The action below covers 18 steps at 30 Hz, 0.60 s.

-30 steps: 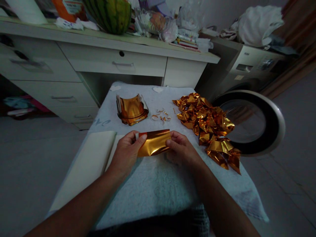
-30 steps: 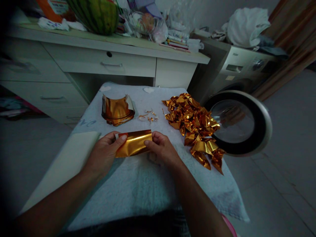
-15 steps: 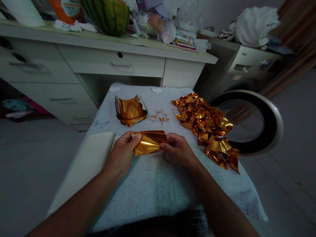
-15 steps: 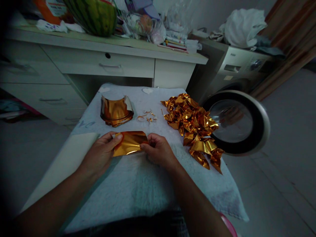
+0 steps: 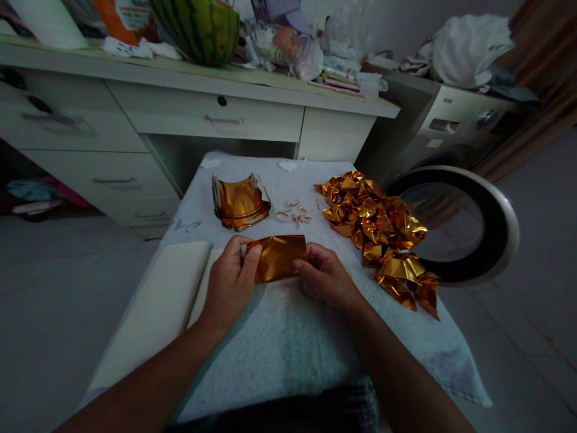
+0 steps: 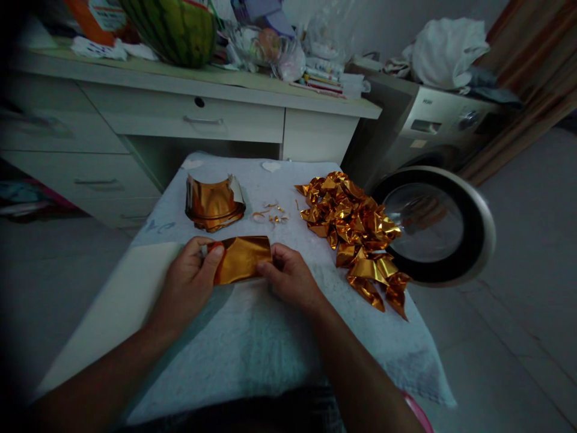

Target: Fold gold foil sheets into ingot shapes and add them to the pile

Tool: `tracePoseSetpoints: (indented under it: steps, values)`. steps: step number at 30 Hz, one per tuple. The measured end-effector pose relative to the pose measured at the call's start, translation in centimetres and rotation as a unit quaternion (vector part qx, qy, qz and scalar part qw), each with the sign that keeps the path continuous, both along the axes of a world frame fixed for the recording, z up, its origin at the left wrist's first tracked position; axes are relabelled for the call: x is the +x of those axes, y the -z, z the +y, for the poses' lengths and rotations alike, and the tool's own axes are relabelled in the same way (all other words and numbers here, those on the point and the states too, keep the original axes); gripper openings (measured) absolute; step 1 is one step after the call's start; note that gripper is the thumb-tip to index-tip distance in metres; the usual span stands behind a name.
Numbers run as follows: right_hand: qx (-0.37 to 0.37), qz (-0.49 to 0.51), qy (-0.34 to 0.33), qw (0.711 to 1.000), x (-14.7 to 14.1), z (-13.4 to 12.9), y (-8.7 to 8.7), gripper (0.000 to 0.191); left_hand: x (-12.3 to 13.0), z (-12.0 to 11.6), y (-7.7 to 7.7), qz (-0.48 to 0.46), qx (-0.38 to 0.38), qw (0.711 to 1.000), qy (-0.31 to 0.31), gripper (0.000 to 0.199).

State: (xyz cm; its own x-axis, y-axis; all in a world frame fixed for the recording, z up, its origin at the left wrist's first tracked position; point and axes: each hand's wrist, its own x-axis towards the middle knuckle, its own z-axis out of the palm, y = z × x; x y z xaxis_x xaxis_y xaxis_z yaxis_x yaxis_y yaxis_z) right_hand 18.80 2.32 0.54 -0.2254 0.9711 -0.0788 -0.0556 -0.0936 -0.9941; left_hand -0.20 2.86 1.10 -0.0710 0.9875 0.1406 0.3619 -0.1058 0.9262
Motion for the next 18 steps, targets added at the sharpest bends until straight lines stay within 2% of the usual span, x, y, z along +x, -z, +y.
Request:
tracePoseSetpoints:
  steps: [5,10,18]
  values:
    - [0.002,0.092,0.047,0.995,-0.07,0.18,0.07,0.028,0.05,-0.52,0.19,0.046,0.033,0.998,0.017,0.018]
    - [0.016,0.075,0.109,0.991,0.13,0.39,0.24,0.03,0.17,-0.84,0.24,0.061,0.052,0.996,0.033,0.017]
    - [0.012,0.061,0.117,0.991,0.01,0.18,-0.45,0.032,0.12,-0.53,0.31,0.014,0.018,0.999,0.044,0.02]
